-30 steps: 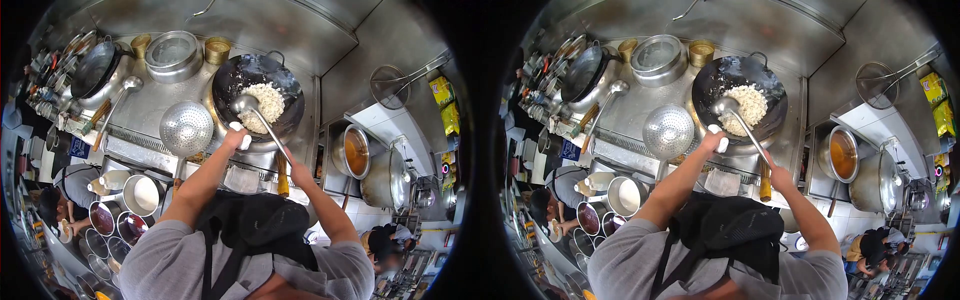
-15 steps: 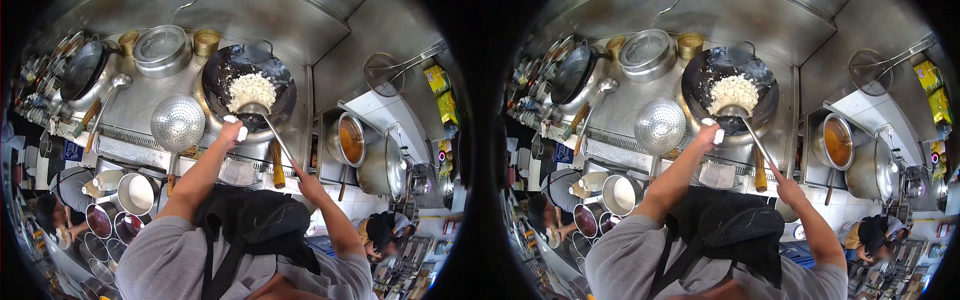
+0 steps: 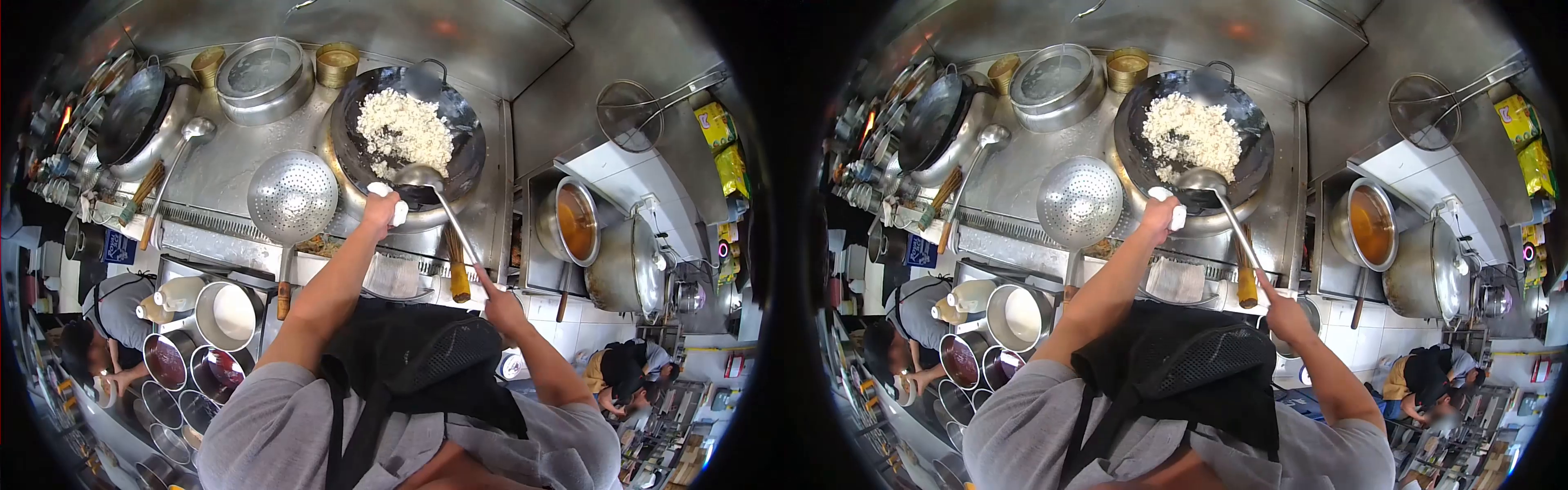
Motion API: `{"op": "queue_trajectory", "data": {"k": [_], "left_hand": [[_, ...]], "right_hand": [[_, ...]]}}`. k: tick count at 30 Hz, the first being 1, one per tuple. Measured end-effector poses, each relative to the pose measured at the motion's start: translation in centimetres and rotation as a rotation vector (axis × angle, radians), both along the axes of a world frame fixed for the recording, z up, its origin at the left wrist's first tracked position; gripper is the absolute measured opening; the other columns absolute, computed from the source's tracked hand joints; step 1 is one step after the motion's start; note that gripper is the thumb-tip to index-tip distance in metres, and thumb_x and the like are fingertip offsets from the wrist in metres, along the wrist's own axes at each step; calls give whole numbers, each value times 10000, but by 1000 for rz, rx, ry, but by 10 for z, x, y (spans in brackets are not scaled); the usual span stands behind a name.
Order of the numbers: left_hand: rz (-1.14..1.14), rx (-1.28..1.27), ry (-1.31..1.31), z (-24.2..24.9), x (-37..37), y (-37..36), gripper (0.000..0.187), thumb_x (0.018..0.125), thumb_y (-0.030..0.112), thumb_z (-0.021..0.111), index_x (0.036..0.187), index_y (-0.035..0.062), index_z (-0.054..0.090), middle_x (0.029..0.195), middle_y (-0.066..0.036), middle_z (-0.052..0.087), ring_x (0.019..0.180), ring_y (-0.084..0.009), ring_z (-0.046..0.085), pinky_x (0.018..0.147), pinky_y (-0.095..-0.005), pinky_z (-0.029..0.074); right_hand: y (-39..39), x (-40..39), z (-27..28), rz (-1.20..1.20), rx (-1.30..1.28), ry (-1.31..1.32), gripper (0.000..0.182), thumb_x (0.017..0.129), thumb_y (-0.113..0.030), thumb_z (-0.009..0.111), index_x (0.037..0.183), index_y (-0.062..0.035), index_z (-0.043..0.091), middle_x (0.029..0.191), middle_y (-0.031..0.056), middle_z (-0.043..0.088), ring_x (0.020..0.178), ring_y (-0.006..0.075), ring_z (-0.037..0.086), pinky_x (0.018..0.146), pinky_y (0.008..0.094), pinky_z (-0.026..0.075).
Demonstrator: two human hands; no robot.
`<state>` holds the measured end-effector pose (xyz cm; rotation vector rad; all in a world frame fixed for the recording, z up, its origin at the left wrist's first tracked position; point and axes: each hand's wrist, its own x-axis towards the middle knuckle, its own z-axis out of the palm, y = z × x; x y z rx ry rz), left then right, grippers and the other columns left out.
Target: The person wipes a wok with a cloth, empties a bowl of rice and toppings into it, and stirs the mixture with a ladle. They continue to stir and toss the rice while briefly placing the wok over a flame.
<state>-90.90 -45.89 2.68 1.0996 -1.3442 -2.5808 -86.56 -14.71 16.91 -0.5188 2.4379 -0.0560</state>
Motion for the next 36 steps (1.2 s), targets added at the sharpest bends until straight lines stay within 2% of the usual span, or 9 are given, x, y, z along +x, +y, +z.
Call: {"op": "queue_trajectory", "data": {"k": [3,8,14,18,22,26,28,31,36], "left_hand": [[-54,-8,-25,-6,2,-2,175,844,174,610,946,39,568,744,-69,624,542,-186,608,391,-344,432],[-61,-10,-1,-2,3,-1,168,842,165,613,945,39,570,741,-68,621,537,-188,601,391,-345,428],[-50,3,-13,-6,-2,-4,164,825,143,607,920,13,575,735,-72,611,546,-204,601,393,-368,430],[-71,2,-5,-5,-4,-5,195,822,157,607,934,3,566,739,-84,614,554,-211,608,394,-364,433],[-60,-2,-6,-5,-1,-2,232,817,179,612,976,21,552,753,-92,621,561,-216,615,397,-367,437],[-111,-51,2,-12,-2,-7,219,823,174,606,981,32,552,749,-88,623,540,-211,609,385,-366,431],[-61,-28,-11,-6,-2,-4,200,824,170,602,967,38,557,746,-84,623,538,-208,609,383,-359,427],[-87,-13,-10,-6,-2,-5,161,844,179,606,935,49,579,743,-68,620,575,-203,610,429,-376,447],[-118,-16,-30,-8,-5,-6,167,840,181,604,951,59,577,749,-63,623,584,-194,609,447,-371,457]], "right_hand": [[3,-4,7,20,61,52,891,829,2,441,1518,-412,55,853,300,639,789,427,651,733,523,483],[-77,-41,7,135,4,84,868,838,-13,451,1510,-434,98,872,274,654,809,415,656,745,515,492],[13,-18,54,87,240,19,927,799,42,460,1509,-442,111,860,260,662,799,396,667,735,507,512],[-2,-34,86,199,262,67,910,798,37,465,1506,-437,145,870,270,655,829,392,664,762,489,516],[-62,-55,24,126,38,16,916,793,28,461,1505,-445,132,906,301,642,846,406,658,782,509,501],[-45,-32,23,51,22,6,927,785,32,462,1504,-450,131,896,296,649,841,401,664,787,502,503],[-2,-20,36,-17,128,18,931,785,32,465,1506,-448,124,894,287,657,825,392,672,776,499,516],[11,-32,31,-3,238,105,936,796,37,471,1508,-446,103,908,268,667,817,386,677,755,500,528],[-61,-100,-31,52,86,301,939,818,41,488,1515,-417,56,961,249,675,880,389,674,772,501,541]]}}
